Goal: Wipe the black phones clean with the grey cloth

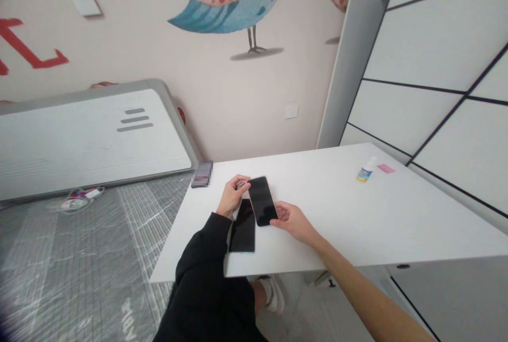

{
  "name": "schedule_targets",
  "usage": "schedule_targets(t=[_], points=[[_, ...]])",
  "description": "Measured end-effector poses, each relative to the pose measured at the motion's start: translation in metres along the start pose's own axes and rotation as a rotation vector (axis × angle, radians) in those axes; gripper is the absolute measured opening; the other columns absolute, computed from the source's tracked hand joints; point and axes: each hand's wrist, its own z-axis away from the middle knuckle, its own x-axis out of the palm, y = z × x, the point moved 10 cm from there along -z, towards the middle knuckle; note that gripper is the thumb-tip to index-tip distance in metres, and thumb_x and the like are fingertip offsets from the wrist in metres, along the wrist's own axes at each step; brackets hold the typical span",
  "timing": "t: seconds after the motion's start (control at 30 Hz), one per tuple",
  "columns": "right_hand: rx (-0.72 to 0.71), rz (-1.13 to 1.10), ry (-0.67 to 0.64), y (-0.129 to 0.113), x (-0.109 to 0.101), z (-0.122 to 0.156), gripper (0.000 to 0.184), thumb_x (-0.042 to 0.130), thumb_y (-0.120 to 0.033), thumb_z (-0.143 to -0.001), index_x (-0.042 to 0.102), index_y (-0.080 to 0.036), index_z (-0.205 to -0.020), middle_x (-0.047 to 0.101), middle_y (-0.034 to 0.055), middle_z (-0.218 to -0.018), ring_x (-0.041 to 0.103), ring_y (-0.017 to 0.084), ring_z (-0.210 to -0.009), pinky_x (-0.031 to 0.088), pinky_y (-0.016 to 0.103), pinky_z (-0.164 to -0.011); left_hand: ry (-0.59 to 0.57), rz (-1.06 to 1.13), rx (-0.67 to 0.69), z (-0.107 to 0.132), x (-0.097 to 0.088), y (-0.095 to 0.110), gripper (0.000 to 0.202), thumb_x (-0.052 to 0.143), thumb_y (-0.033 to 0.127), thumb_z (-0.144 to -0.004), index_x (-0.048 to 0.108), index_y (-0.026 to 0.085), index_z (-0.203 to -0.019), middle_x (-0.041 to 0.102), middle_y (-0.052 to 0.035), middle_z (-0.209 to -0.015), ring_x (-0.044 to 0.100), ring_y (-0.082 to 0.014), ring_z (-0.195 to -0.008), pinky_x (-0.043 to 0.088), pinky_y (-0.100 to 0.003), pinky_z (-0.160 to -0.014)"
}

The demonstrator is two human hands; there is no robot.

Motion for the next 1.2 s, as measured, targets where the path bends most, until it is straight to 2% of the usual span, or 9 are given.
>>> schedule_targets(t=[0.13,0.2,0.27,0.37,0.43,0.6,0.77,1.03,1.2], points=[[-0.030,-0.059,0.024,-0.005,-0.004,-0.001,0.059,0.081,-0.066,-0.074,0.059,-0.024,-0.108,0.069,0.0077,-0.109,0.066,0.028,-0.106,0.051,0.043,-0.097,0.037,0.052,0.017,-0.001,-0.003,0.001,0.029,0.080,0.041,-0.078,0.073,0.019,-0.095,0.077,-0.0069,-0.099,0.070,-0.0198,-0.091,0.052,-0.034,-0.090],[-0.034,-0.091,0.016,-0.009,0.000,0.000,0.057,0.076,-0.068,-0.080,0.053,-0.027,-0.112,0.067,0.0074,-0.115,0.065,0.027,-0.113,0.051,0.043,-0.100,0.051,0.068,0.023,-0.001,-0.003,0.001,0.028,0.080,0.040,-0.078,0.073,0.019,-0.095,0.077,-0.0065,-0.097,0.070,-0.0198,-0.090,0.052,-0.034,-0.088],[-0.018,-0.124,-0.016,-0.011,0.007,0.002,0.058,0.076,-0.066,-0.081,0.046,-0.028,-0.113,0.069,0.0066,-0.113,0.068,0.025,-0.106,0.054,0.042,-0.094,0.063,0.078,0.029,-0.001,-0.002,0.002,0.028,0.080,0.040,-0.079,0.074,0.019,-0.096,0.077,-0.0069,-0.098,0.071,-0.0199,-0.091,0.051,-0.034,-0.090],[0.014,-0.162,-0.035,-0.008,0.019,0.002,0.071,0.089,-0.060,-0.069,0.038,-0.029,-0.106,0.071,0.0028,-0.099,0.071,0.023,-0.086,0.056,0.036,-0.075,0.074,0.084,0.027,0.000,-0.002,0.002,0.027,0.080,0.039,-0.078,0.074,0.019,-0.096,0.078,-0.0079,-0.100,0.071,-0.0205,-0.093,0.051,-0.035,-0.092],[0.024,-0.172,0.011,-0.006,0.019,-0.001,0.076,0.094,-0.056,-0.063,0.036,-0.030,-0.105,0.071,0.0004,-0.093,0.070,0.022,-0.081,0.054,0.034,-0.071,0.088,0.088,0.022,0.000,-0.003,0.002,0.027,0.081,0.038,-0.078,0.075,0.019,-0.096,0.078,-0.0081,-0.100,0.071,-0.0205,-0.092,0.052,-0.035,-0.091],[0.036,-0.144,0.165,-0.005,0.010,-0.007,0.082,0.093,-0.054,-0.062,0.048,-0.026,-0.125,0.075,0.0045,-0.103,0.072,0.026,-0.089,0.056,0.038,-0.080,0.166,0.102,0.025,-0.001,-0.012,0.002,0.029,0.080,0.041,-0.079,0.074,0.019,-0.096,0.077,-0.0075,-0.099,0.070,-0.0196,-0.092,0.052,-0.035,-0.091],[0.031,-0.063,0.200,-0.007,0.009,-0.010,0.062,0.092,-0.052,-0.061,0.068,-0.017,-0.106,0.078,0.0083,-0.101,0.071,0.028,-0.090,0.054,0.041,-0.085,0.200,0.102,0.038,0.000,-0.016,0.001,0.029,0.079,0.042,-0.080,0.073,0.019,-0.097,0.076,-0.0080,-0.101,0.070,-0.0193,-0.092,0.052,-0.036,-0.094],[-0.001,0.095,0.293,0.000,0.003,-0.009,0.047,0.083,-0.047,-0.067,0.069,-0.016,-0.100,0.077,0.0073,-0.093,0.070,0.028,-0.083,0.055,0.038,-0.077,0.120,0.015,0.056,-0.006,-0.009,-0.008,0.028,0.076,0.039,-0.089,0.071,0.016,-0.104,0.074,-0.0056,-0.103,0.070,-0.0208,-0.097,0.055,-0.045,-0.096],[-0.042,0.218,0.327,-0.007,0.002,-0.001,0.053,0.079,-0.043,-0.075,0.064,-0.017,-0.119,0.077,0.0075,-0.099,0.071,0.026,-0.083,0.056,0.037,-0.075,0.017,-0.097,0.062,-0.009,-0.005,-0.011,0.030,0.068,0.041,-0.097,0.068,0.016,-0.113,0.072,-0.0064,-0.110,0.070,-0.0216,-0.101,0.057,-0.046,-0.095]])
